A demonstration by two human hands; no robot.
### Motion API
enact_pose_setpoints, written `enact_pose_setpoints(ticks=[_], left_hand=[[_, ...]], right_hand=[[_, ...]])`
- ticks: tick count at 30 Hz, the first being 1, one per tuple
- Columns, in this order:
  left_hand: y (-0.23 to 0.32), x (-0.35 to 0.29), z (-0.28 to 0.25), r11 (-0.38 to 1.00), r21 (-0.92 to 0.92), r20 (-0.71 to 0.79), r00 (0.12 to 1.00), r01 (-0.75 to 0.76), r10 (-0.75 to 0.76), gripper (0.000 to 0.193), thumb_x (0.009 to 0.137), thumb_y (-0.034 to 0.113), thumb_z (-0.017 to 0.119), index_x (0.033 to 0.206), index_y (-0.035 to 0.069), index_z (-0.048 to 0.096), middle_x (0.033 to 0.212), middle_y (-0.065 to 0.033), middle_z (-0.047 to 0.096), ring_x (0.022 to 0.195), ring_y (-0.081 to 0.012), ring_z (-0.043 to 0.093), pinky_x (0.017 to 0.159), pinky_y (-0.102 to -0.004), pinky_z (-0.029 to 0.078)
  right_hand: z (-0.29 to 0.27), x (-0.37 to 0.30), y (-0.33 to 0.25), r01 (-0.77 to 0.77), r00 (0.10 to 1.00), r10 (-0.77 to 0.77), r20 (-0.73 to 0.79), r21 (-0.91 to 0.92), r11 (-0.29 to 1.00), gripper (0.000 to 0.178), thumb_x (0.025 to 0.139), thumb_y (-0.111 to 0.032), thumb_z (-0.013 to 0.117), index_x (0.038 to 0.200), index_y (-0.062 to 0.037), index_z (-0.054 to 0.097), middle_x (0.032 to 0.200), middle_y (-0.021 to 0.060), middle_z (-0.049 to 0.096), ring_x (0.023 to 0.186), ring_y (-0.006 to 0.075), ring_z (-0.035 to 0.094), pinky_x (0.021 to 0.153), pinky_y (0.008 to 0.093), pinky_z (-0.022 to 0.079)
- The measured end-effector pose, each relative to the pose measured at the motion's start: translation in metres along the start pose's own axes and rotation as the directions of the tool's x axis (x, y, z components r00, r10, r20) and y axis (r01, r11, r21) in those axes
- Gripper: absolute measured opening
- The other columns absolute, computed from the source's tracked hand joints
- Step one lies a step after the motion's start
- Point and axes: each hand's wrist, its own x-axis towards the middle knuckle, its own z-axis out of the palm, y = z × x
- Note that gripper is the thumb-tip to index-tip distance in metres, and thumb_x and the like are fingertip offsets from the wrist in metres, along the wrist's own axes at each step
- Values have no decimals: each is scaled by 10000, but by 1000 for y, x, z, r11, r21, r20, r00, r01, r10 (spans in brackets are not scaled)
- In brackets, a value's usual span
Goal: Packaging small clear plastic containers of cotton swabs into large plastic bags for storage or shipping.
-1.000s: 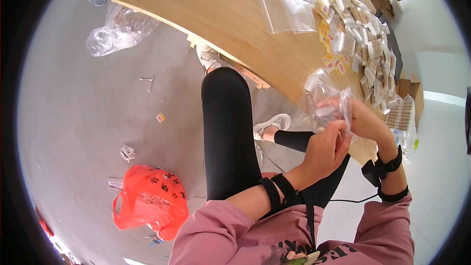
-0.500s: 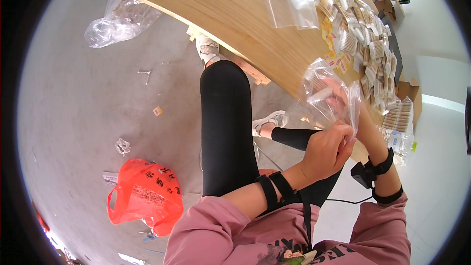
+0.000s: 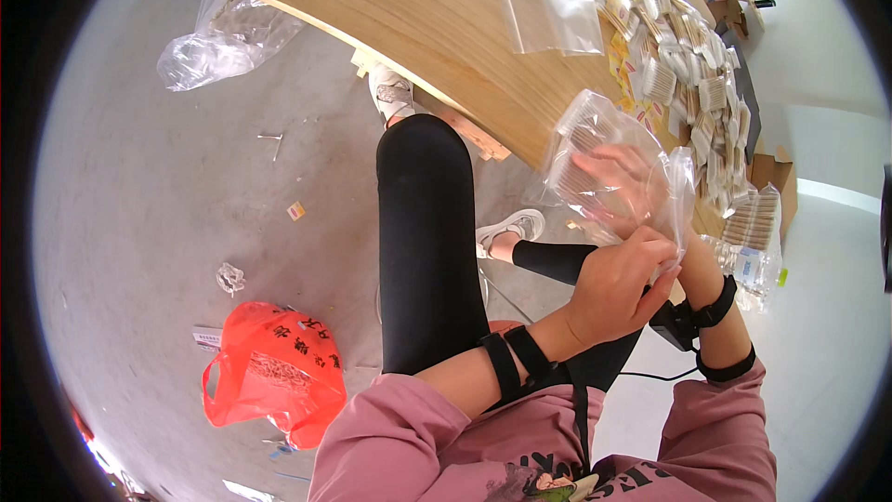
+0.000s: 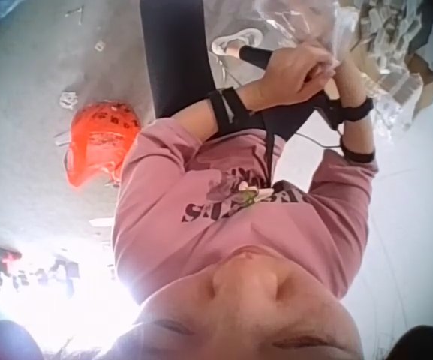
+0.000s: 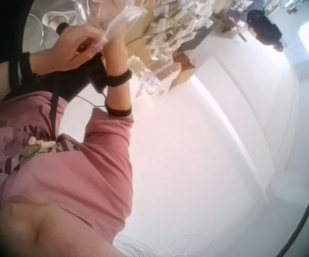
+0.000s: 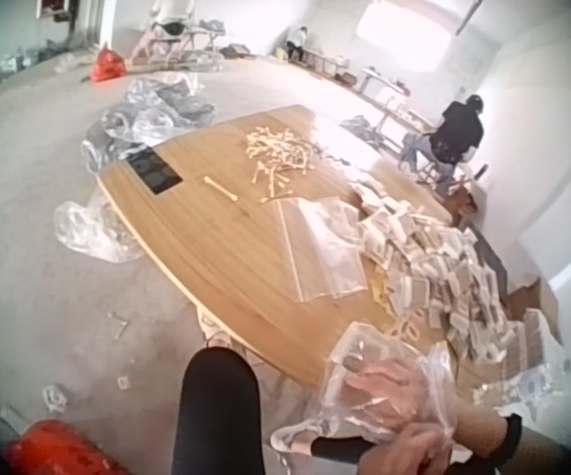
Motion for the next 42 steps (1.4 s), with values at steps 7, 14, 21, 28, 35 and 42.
enact_pose_setpoints(ticks=[7,14,21,28,35,42], left_hand=[[5,-6,1,988,-137,141,988,77,-58,199,798,-25,598,961,10,490,807,-112,543,564,-186,526,514,-266,428],[-12,-10,-5,659,-574,-287,634,487,-718,123,902,137,488,978,40,493,850,-38,527,752,-125,546,633,-221,425],[-33,-20,0,230,-649,77,363,725,-928,245,879,178,499,1079,38,514,972,-51,603,861,-131,593,674,-247,464],[-21,-4,-1,300,-664,116,491,685,-864,243,873,139,546,1086,25,521,994,-73,623,843,-151,625,623,-227,472],[-35,0,-9,336,-585,104,479,738,-872,168,871,129,540,980,2,552,816,-50,627,677,-115,601,561,-203,432],[-12,3,2,918,29,48,917,394,-395,86,777,63,559,828,-1,588,683,-94,556,597,-188,517,600,-288,416]], right_hand=[[-7,12,-27,-261,956,262,134,-27,965,544,726,-164,666,1245,-121,509,1119,110,509,997,289,525,813,377,459],[-18,22,-26,-311,950,311,37,220,925,389,777,-183,649,1130,-67,535,998,140,541,936,288,555,806,389,442],[-28,38,-22,-351,932,334,142,121,928,312,774,-229,678,950,-38,507,872,86,529,830,222,516,752,320,429],[-16,39,-12,-389,921,376,97,255,885,368,761,-320,673,900,-38,482,818,110,539,789,288,535,695,374,411],[-9,38,-15,-411,909,413,52,278,868,363,775,-310,667,916,-30,484,853,126,544,790,290,536,711,367,417],[-29,0,-15,-51,998,53,46,-55,997,364,844,-158,529,1198,-76,520,1214,125,517,1136,209,474,953,308,361]])
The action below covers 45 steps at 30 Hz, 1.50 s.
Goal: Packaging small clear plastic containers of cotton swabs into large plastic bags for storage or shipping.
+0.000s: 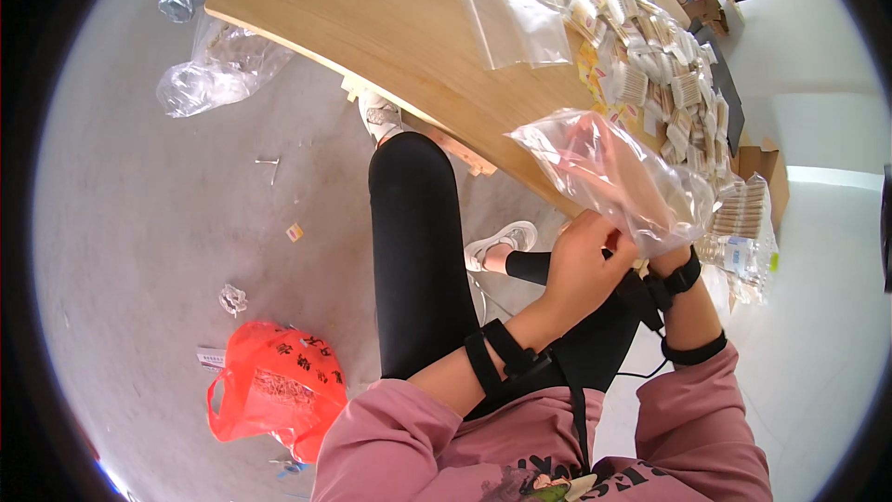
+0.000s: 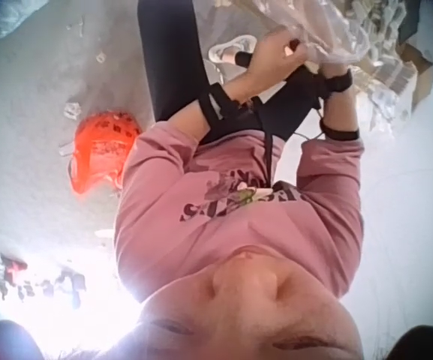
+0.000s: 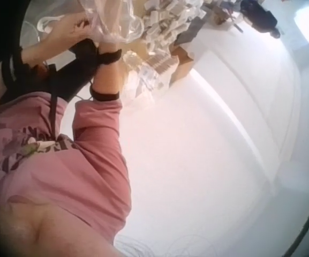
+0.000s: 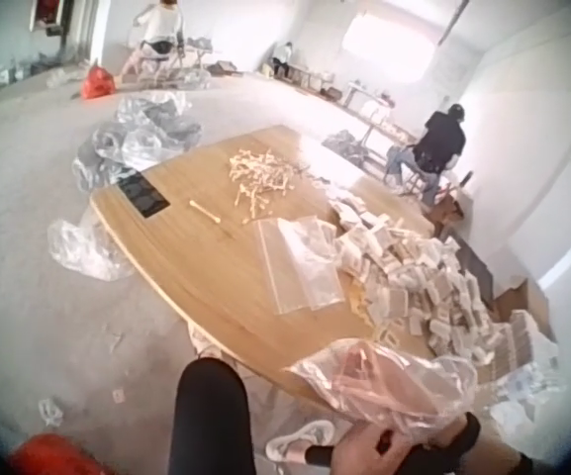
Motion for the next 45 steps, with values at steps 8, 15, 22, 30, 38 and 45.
enact_pose_setpoints(ticks=[8,15,22,30,38,45], left_hand=[[61,-56,11,831,465,436,896,-307,87,168,680,171,604,677,28,516,645,-131,530,553,-296,556,530,-390,450],[102,-126,36,685,604,630,770,-407,-98,174,681,184,618,677,50,509,643,-77,503,529,-228,566,444,-339,434],[123,-159,47,538,559,786,610,-630,-102,163,714,173,601,690,52,494,633,-74,507,515,-234,555,433,-340,426],[148,-184,47,602,615,756,597,-509,-268,136,771,150,581,736,40,510,697,-89,560,533,-259,558,453,-337,444],[146,-134,41,473,557,599,725,-682,340,372,751,81,633,1106,-5,565,1045,-166,605,1001,-342,573,872,-409,437],[81,-81,50,506,491,649,685,-709,331,307,788,36,589,1090,-14,607,1190,-154,570,1133,-314,527,974,-420,377]], right_hand=[[27,-85,-58,-161,856,504,-118,865,476,413,950,-239,383,1299,-19,402,1327,108,446,1211,220,435,1011,312,345],[37,-144,-92,65,731,653,-200,972,225,416,954,-250,378,1304,-28,400,1334,107,439,1220,217,427,1017,315,344],[59,-190,-131,381,595,768,-236,925,-11,418,958,-262,372,1310,-37,398,1341,107,432,1228,214,420,1023,317,343],[75,-208,-163,693,515,813,-272,690,-208,421,963,-275,366,1316,-47,396,1349,106,424,1238,211,411,1029,319,342],[85,-194,-159,837,512,810,-285,378,-396,424,968,-288,359,1322,-57,393,1357,106,415,1248,207,402,1036,322,341],[80,-167,-120,814,579,766,-280,148,-562,427,972,-299,354,1328,-65,392,1364,105,408,1257,204,394,1042,324,340]])
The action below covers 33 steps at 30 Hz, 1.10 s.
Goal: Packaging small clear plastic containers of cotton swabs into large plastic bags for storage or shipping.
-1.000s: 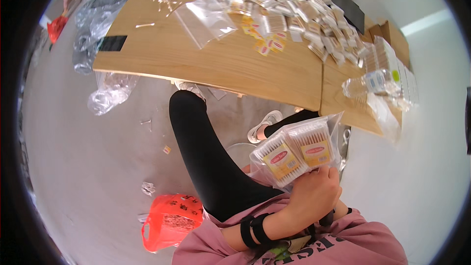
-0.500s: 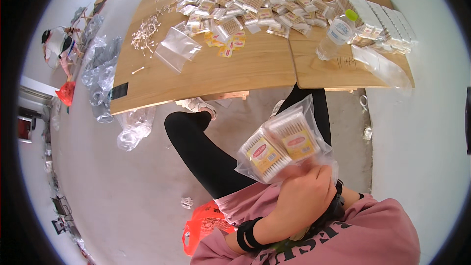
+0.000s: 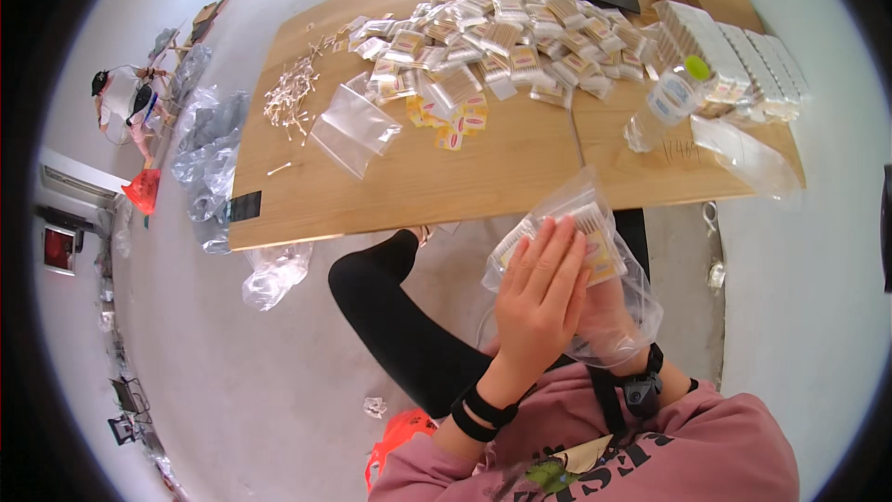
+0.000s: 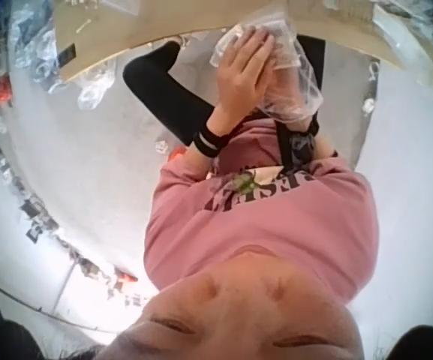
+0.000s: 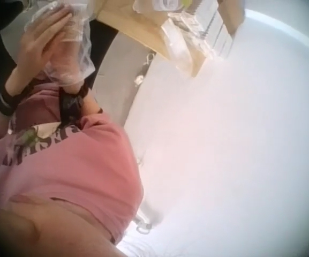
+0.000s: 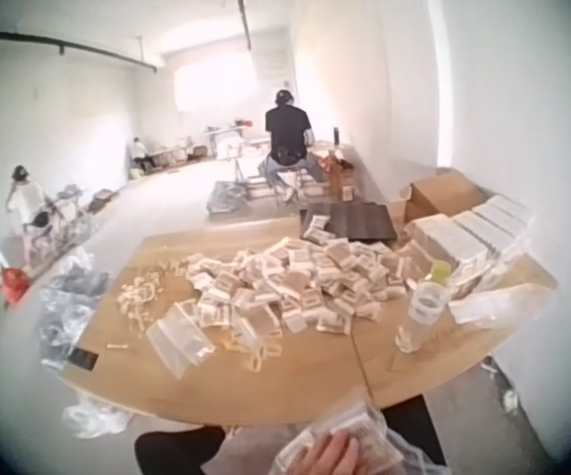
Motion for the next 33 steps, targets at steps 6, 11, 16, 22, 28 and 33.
enact_pose_setpoints(ticks=[6,11,16,22,28,33], left_hand=[[-58,17,35,959,-282,-190,978,24,-81,192,831,0,545,1001,-2,635,1088,-139,616,1049,-284,576,945,-376,405],[-94,5,77,588,-749,-186,754,306,-630,206,860,0,518,1064,8,550,1069,-88,581,1009,-179,555,905,-310,420],[-100,-13,93,-122,-965,208,398,231,-893,281,877,71,524,1146,13,467,1068,-47,536,950,-111,534,801,-248,449],[-96,-11,80,-283,-923,357,306,259,-883,179,890,69,506,1053,-2,531,987,-33,563,892,-89,542,738,-230,465],[-101,-19,88,-103,-908,235,290,406,-928,101,895,72,516,969,12,549,939,-25,571,855,-80,535,726,-220,448],[-96,-16,89,-181,-950,242,230,255,-943,140,927,146,527,966,16,495,884,-41,595,770,-59,536,653,-186,420]], right_hand=[[-2,67,-26,-86,958,-128,-256,-686,723,352,941,-272,476,1192,-25,474,1131,87,546,1026,176,543,861,267,455],[12,132,-16,-301,933,-238,-271,-949,-98,342,918,-344,515,1027,-21,531,942,46,586,860,124,565,719,256,454],[1,165,9,7,999,31,-34,-559,-829,302,822,-263,619,980,-24,522,834,151,549,780,307,551,663,393,436],[15,166,6,-240,915,23,-404,-589,-772,316,754,-194,689,978,-43,524,901,123,567,756,291,572,664,368,456],[10,144,14,-157,949,7,-316,-488,-859,409,724,-269,697,997,-40,496,888,127,569,709,291,572,631,369,474],[15,129,16,-325,939,-139,-314,-684,-653,321,735,-176,685,945,-19,499,945,140,563,749,268,592,615,329,471]])
